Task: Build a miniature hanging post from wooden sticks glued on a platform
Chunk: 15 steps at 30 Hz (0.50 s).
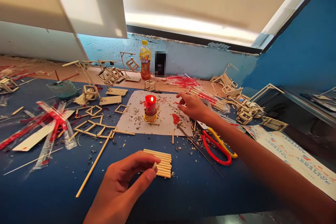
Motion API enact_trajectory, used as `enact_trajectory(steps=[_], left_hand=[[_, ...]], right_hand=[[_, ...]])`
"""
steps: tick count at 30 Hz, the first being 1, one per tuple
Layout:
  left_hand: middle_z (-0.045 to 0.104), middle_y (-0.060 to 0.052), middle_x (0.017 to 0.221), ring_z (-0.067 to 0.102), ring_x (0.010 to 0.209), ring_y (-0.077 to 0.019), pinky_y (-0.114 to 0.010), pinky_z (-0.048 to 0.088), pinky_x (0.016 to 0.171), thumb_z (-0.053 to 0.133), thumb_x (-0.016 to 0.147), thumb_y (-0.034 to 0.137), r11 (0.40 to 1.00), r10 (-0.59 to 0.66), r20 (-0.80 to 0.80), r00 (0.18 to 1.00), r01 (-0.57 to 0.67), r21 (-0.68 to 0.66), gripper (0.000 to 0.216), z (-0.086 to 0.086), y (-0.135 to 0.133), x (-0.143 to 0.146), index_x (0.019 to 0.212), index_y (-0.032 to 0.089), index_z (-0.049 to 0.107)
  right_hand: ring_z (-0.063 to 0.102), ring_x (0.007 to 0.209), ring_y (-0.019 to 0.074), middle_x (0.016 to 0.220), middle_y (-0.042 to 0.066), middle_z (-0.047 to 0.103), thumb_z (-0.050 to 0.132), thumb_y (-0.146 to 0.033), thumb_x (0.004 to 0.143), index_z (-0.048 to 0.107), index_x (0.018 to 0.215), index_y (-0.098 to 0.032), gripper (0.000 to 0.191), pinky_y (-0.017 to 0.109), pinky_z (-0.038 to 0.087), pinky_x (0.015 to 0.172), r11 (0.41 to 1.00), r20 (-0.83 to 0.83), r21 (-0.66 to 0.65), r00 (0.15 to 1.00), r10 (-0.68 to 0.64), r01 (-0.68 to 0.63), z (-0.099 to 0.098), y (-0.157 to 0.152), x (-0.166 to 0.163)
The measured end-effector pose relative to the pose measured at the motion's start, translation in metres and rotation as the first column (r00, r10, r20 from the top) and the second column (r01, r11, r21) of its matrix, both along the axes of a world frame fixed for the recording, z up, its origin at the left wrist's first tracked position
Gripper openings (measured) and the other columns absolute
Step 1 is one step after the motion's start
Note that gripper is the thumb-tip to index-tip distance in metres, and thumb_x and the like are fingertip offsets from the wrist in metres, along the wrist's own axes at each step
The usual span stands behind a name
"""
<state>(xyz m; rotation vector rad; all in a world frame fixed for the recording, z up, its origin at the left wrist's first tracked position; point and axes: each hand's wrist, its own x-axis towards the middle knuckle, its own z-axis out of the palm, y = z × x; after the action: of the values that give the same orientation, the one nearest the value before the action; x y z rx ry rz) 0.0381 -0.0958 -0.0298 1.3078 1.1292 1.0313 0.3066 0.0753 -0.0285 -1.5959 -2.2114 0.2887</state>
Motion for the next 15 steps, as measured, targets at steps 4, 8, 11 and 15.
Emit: enact_trajectory(steps=[4,8,11,15], left_hand=[[0.082,-0.005,0.081,0.08,0.075,-0.0205,-0.017,0.063,0.069,0.084,0.082,0.039,0.999,0.034,0.003,0.999,-0.034,-0.041,0.014,-0.004,0.003,-0.001,0.086,0.026,0.086],[0.082,-0.003,0.084,0.08,0.077,-0.0188,-0.014,0.062,0.071,0.085,0.083,0.038,0.999,0.039,0.018,0.999,-0.038,-0.035,0.01,-0.014,0.004,-0.003,0.087,0.028,0.085],[0.081,-0.002,0.085,0.079,0.078,-0.0178,-0.013,0.061,0.072,0.085,0.083,0.037,0.998,0.061,0.035,0.998,-0.06,-0.017,0.009,-0.02,0.005,-0.007,0.086,0.029,0.084],[0.08,-0.001,0.084,0.077,0.077,-0.016,-0.012,0.059,0.07,0.084,0.085,0.037,0.997,0.078,0.051,0.996,-0.078,-0.004,0.007,-0.025,0.007,-0.009,0.086,0.03,0.083]], right_hand=[[0.073,0.1,0.022,0.122,0.008,0.072,0.068,-0.036,0.103,0.067,0.127,-0.019,0.03,0.043,0.062,0.089,0.995,0.066,-0.097,0.997,0.039,-0.033,-0.016,0.025,-0.005],[0.072,0.102,0.0225,0.124,0.009,0.071,0.068,-0.035,0.103,0.066,0.129,-0.019,0.031,0.043,0.063,0.088,0.989,0.057,-0.146,0.998,0.017,-0.009,-0.019,0.031,-0.006],[0.073,0.1,0.0221,0.123,0.009,0.071,0.067,-0.035,0.103,0.066,0.129,-0.018,0.03,0.043,0.063,0.088,0.985,0.033,-0.17,0.999,-0.025,0.03,-0.018,0.034,-0.004],[0.073,0.102,0.0223,0.124,0.009,0.071,0.067,-0.034,0.103,0.067,0.127,-0.018,0.029,0.043,0.063,0.089,0.978,0.019,-0.201,0.998,-0.056,0.058,-0.017,0.037,-0.001]])
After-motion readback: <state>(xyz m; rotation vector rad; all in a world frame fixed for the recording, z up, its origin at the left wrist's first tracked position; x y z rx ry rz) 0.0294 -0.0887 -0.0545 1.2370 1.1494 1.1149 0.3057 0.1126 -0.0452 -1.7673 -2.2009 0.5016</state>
